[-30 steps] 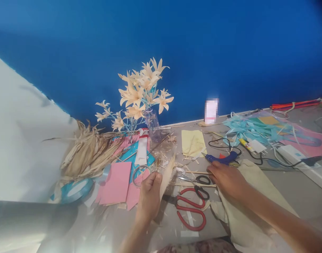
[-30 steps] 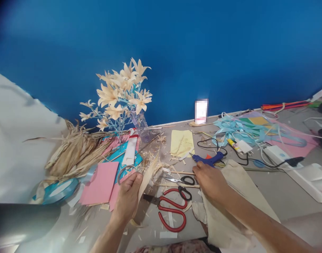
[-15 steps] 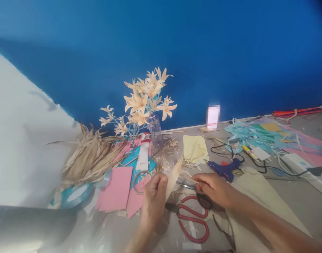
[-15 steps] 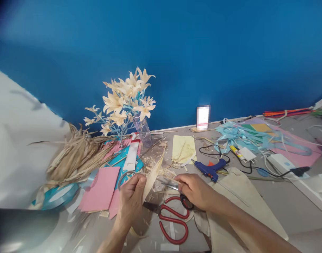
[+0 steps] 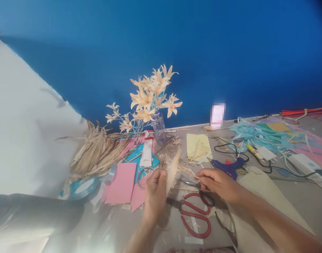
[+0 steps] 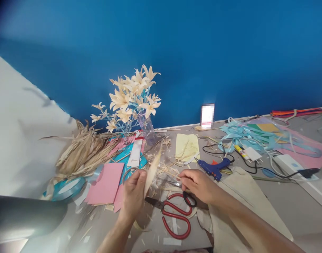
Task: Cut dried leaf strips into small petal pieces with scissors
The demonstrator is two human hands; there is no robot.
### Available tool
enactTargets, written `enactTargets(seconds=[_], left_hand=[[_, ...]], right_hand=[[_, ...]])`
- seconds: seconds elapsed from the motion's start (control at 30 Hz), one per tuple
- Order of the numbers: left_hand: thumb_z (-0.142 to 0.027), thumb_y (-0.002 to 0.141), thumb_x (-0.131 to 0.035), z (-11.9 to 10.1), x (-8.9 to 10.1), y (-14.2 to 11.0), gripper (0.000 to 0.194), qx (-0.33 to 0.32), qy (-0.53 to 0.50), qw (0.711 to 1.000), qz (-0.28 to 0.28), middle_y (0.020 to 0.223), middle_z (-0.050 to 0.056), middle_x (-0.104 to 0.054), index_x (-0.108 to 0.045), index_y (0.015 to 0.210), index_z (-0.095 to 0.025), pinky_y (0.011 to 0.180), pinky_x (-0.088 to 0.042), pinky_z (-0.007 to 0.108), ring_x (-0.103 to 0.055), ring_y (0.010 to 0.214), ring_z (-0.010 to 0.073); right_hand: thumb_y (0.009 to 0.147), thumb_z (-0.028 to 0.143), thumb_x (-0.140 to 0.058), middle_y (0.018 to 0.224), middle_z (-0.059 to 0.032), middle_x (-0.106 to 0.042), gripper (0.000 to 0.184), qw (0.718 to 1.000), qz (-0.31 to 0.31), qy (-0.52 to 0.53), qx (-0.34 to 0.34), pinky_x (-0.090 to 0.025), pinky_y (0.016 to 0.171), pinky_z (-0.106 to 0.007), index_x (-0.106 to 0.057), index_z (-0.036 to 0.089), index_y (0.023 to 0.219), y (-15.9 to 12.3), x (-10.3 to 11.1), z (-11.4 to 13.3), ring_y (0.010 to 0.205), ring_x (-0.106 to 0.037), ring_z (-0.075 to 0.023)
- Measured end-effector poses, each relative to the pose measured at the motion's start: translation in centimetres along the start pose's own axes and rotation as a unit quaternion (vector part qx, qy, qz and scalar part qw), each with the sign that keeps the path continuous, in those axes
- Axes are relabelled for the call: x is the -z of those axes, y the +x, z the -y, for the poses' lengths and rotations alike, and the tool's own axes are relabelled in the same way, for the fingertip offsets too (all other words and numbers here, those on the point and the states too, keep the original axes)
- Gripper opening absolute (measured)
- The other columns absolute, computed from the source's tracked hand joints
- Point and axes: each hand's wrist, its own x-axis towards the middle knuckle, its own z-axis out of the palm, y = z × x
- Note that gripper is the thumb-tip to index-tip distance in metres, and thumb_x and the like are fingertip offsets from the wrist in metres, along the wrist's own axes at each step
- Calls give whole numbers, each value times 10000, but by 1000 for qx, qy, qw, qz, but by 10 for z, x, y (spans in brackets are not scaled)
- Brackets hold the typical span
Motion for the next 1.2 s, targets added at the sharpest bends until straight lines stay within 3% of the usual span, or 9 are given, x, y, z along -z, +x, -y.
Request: enactTargets(seconds=[0.07,0.13,0.33,0.47,0.67,0.87,1.0,1.1,1.2], left_hand=[[-419,883,-510,-4,-8,-7,337,-56,74,994,64,592,-33,-471,-520,641,-186,552,-364,224,-434,581,122],[-406,906,-477,-6,-14,-13,327,-80,107,985,108,597,-29,-491,-546,676,-185,564,-369,236,-441,583,131],[-407,929,-447,-4,-3,-20,315,-54,154,975,153,587,-43,-458,-544,719,-193,541,-324,239,-425,561,130],[-376,949,-407,-1,2,-23,311,-34,198,968,150,606,-47,-438,-477,698,-207,558,-312,246,-423,571,131],[-323,973,-329,7,-5,-27,341,-169,218,955,113,628,-15,-515,-462,681,-209,585,-335,261,-463,581,141],[-273,972,-332,13,0,-30,355,-298,251,909,148,554,-8,-519,-478,655,-213,527,-296,263,-467,498,131],[-322,949,-356,17,20,-19,367,-297,271,907,123,529,0,-518,-501,628,-219,510,-316,260,-457,479,138],[-405,942,-357,16,34,-14,384,-205,268,941,-4,522,-11,-513,-498,634,-222,487,-335,247,-458,477,140],[-455,929,-375,7,28,-20,397,-208,207,956,13,537,-16,-513,-497,635,-217,482,-336,245,-447,483,134]], right_hand=[[935,580,-436,696,-8,-599,445,996,26,66,46,-377,564,-234,-586,164,883,8,-15,0,612,-524,-140],[927,673,-360,617,-1,-544,574,992,31,86,84,-351,532,-237,-559,165,747,17,-28,2,565,-485,-132],[918,714,-333,493,29,-423,647,991,-73,55,98,-340,542,-255,-519,184,596,27,-42,7,512,-434,-132],[923,701,-347,484,27,-429,645,992,-79,49,89,-345,549,-257,-553,178,605,27,-40,7,506,-445,-133],[905,682,-423,449,39,-376,656,982,-28,171,75,-256,483,-249,-493,173,497,23,-45,8,453,-359,-96],[836,645,-573,406,98,-230,603,911,72,407,4,-119,424,-243,-413,192,471,10,-67,5,387,-166,-57],[824,646,-566,386,96,-203,614,905,49,423,8,-123,414,-253,-316,222,457,-4,-28,3,381,-166,-65],[904,634,-420,460,93,-160,599,906,-119,404,41,-172,429,-260,-234,232,501,-13,21,-1,417,-156,-71],[883,695,-410,502,81,-249,582,931,-188,314,10,-186,432,-243,-374,214,557,-10,30,-5,441,-197,-79]])
